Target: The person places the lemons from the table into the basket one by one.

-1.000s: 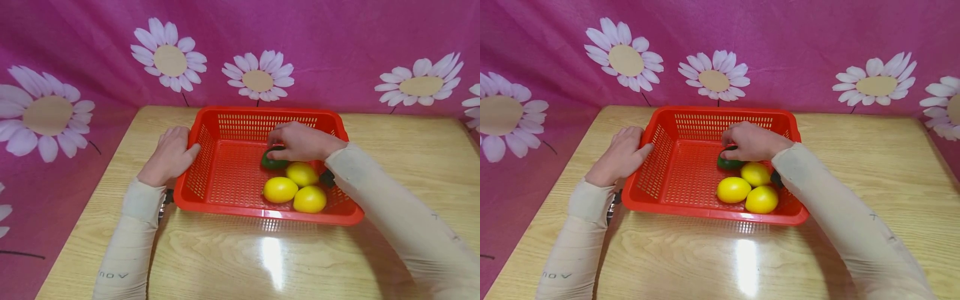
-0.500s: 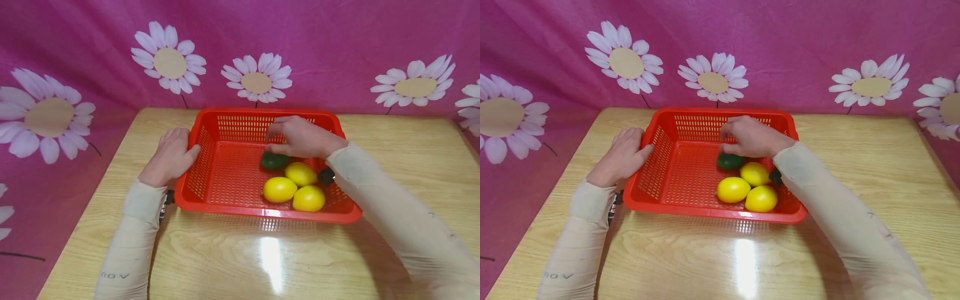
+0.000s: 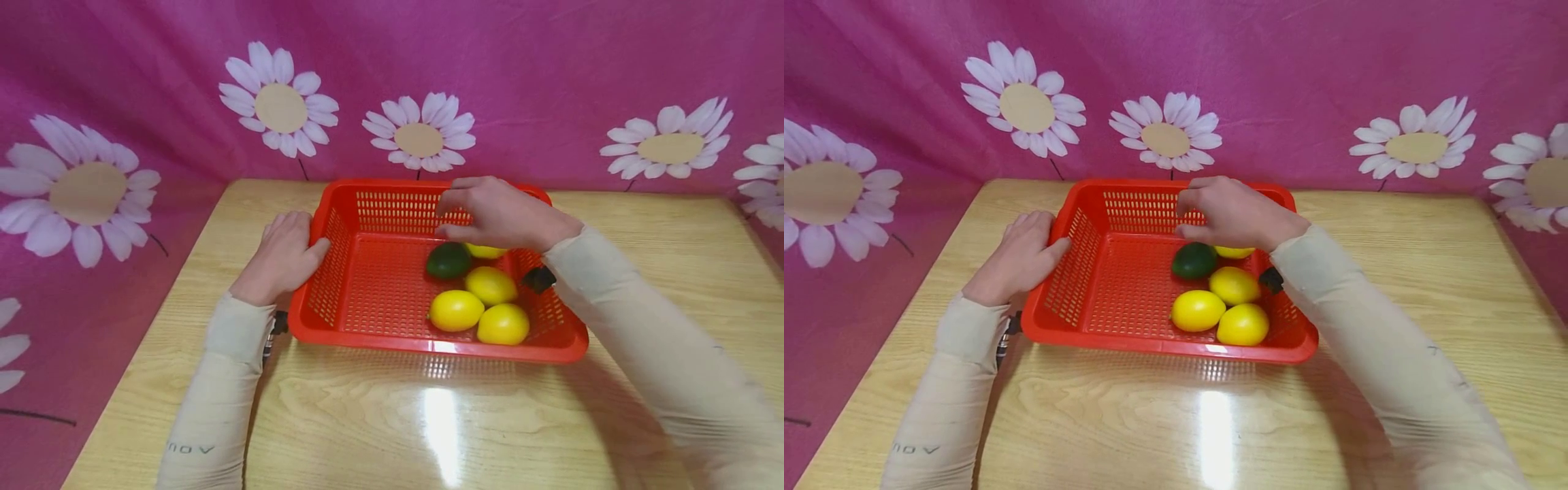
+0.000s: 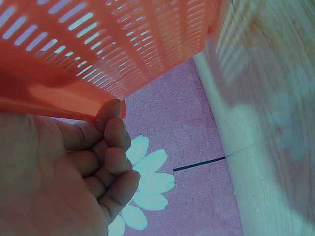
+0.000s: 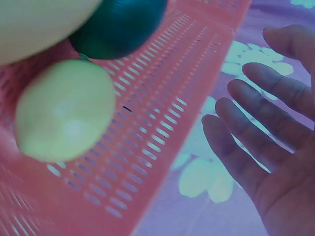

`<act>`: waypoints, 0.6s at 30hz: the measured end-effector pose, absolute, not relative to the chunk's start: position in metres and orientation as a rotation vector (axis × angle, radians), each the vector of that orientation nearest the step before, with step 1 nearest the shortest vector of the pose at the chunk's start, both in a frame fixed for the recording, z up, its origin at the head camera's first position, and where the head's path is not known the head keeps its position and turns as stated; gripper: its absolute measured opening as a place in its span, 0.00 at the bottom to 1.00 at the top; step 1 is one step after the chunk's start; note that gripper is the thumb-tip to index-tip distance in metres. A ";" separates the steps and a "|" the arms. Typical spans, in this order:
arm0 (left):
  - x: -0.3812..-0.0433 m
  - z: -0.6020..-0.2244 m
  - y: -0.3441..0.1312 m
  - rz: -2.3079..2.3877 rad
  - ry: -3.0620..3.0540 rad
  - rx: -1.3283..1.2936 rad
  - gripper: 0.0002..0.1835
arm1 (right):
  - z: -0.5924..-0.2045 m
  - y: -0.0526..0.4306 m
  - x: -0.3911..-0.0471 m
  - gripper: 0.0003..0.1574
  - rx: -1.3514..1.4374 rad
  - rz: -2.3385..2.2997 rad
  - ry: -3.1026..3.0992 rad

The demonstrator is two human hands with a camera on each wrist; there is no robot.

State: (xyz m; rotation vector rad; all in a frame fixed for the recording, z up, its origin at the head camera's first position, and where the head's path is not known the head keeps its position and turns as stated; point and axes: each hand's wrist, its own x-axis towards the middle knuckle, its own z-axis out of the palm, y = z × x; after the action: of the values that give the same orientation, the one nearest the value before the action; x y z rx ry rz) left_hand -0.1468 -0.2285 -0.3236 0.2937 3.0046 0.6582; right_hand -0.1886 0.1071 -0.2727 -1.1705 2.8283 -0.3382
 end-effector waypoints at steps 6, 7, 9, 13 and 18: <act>-0.145 -0.322 -0.228 0.658 2.996 0.286 0.17 | -0.256 0.114 -0.183 0.22 -1.176 -0.372 2.867; -0.145 -0.322 -0.228 0.657 2.995 0.283 0.17 | -0.254 0.116 -0.182 0.22 -1.170 -0.375 2.873; -0.145 -0.322 -0.227 0.656 2.997 0.281 0.17 | -0.249 0.119 -0.179 0.22 -1.161 -0.379 2.883; -0.146 -0.323 -0.226 0.661 2.996 0.275 0.18 | -0.241 0.127 -0.174 0.23 -1.122 -0.385 2.904; -0.145 -0.323 -0.226 0.672 2.993 0.278 0.18 | -0.233 0.139 -0.168 0.21 -1.095 -0.409 2.939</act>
State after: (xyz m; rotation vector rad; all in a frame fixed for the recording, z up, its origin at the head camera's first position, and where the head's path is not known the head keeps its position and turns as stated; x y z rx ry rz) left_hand -0.1452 -0.2261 -0.3226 0.2783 2.9929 0.6716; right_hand -0.1676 0.1387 -0.2334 -1.0945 2.9394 -0.4087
